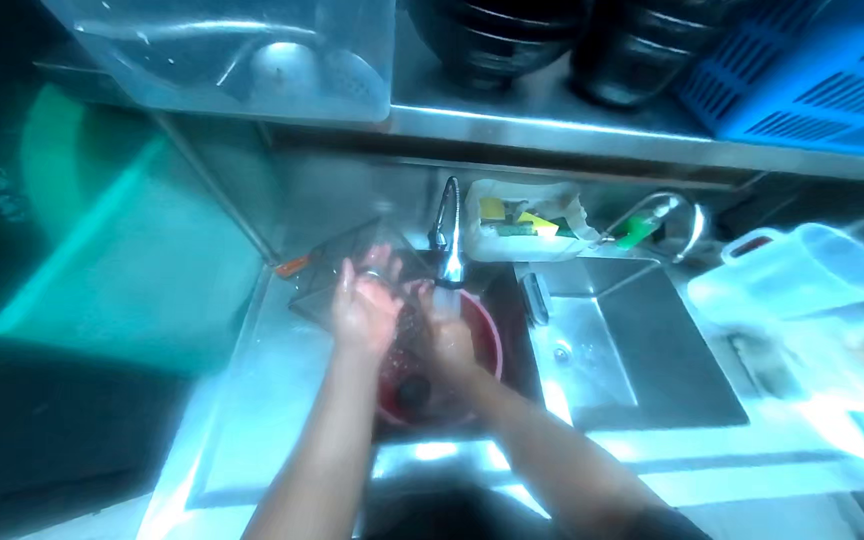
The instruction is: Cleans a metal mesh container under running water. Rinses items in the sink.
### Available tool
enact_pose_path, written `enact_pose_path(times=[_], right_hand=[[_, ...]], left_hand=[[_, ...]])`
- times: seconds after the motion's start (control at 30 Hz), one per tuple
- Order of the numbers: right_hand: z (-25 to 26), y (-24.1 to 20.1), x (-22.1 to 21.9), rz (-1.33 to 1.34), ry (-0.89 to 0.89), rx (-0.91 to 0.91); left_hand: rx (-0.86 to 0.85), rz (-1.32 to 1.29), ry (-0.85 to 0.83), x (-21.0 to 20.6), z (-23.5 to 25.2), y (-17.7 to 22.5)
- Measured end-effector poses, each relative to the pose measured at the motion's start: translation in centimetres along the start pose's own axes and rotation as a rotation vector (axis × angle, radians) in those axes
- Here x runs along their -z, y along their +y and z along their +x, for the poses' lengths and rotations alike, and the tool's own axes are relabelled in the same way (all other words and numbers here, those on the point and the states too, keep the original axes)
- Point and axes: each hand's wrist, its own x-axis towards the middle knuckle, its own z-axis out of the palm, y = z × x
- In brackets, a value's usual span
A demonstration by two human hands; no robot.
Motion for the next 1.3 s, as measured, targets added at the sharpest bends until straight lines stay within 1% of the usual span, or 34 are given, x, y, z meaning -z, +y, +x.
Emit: enact_pose_path(times=[0.07, 0.1, 0.17, 0.27, 0.33, 0.43, 0.53, 0.63, 0.7, 0.8, 0.9, 1.0, 1.1, 1.17, 1.2, 1.23, 1.3], right_hand=[[-0.4, 0.4, -0.6, 0.125, -0.228, -0.196], [-0.6, 0.8, -0.9, 0.222, -0.298, -0.267], [-1.4, 2.2, -2.1, 0.435, -0.322, -0.361], [-3.2, 4.1, -3.7, 0.698, -0.273, -0.48], [-4.3, 5.0, -4.0, 0.842, -0.246, -0.554], [-5.3, 5.8, -3.8, 1.016, -0.229, -0.67], [-5.8, 5.9, -3.4, 1.109, -0.177, -0.758], [-6.2, 4.7, -2.0, 1.226, -0.038, -0.724], [-6.0, 3.5, -1.0, 1.262, 0.036, -0.63], [-5.2, 2.7, -0.3, 1.165, 0.087, -0.5], [-3.9, 2.8, -0.1, 1.001, 0.127, -0.448], [-3.0, 4.1, -0.5, 0.727, 0.256, -0.384], [-2.8, 4.6, 0.0, 0.372, 0.327, -0.236], [-3.1, 4.1, 0.8, 0.103, 0.287, -0.11], [-3.2, 3.6, 1.6, 0.008, 0.235, -0.051], [-3.2, 3.0, 2.3, -0.071, 0.156, -0.004], [-2.9, 1.7, 3.8, -0.158, -0.075, 0.039]], left_hand=[[0.043, -0.042, 0.051, 0.7, -0.8, -2.0], [0.06, -0.065, 0.102, 1.1, -1.1, -3.5], [0.109, -0.07, 0.163, 1.8, -2.0, -6.8], [0.194, -0.003, 0.272, 2.5, -3.6, -11.1], [0.226, 0.0, 0.325, 2.5, -4.2, -12.9], [0.245, 0.018, 0.357, 2.1, -4.5, -13.9], [0.244, 0.011, 0.349, 2.5, -4.8, -14.1], [0.238, 0.067, 0.313, 2.9, -5.8, -13.8], [0.237, 0.119, 0.288, 3.4, -6.4, -13.8], [0.271, 0.135, 0.267, 3.7, -6.8, -13.5], [0.268, 0.137, 0.234, 3.6, -6.9, -13.4], [0.224, 0.115, 0.158, 3.8, -7.4, -13.6], [0.222, 0.13, 0.131, 4.3, -7.6, -13.8], [0.248, 0.145, 0.149, 4.5, -8.1, -13.8], [0.261, 0.159, 0.156, 4.6, -8.3, -13.8], [0.272, 0.166, 0.153, 4.7, -8.6, -13.8], [0.282, 0.162, 0.119, 5.2, -9.2, -14.1]])
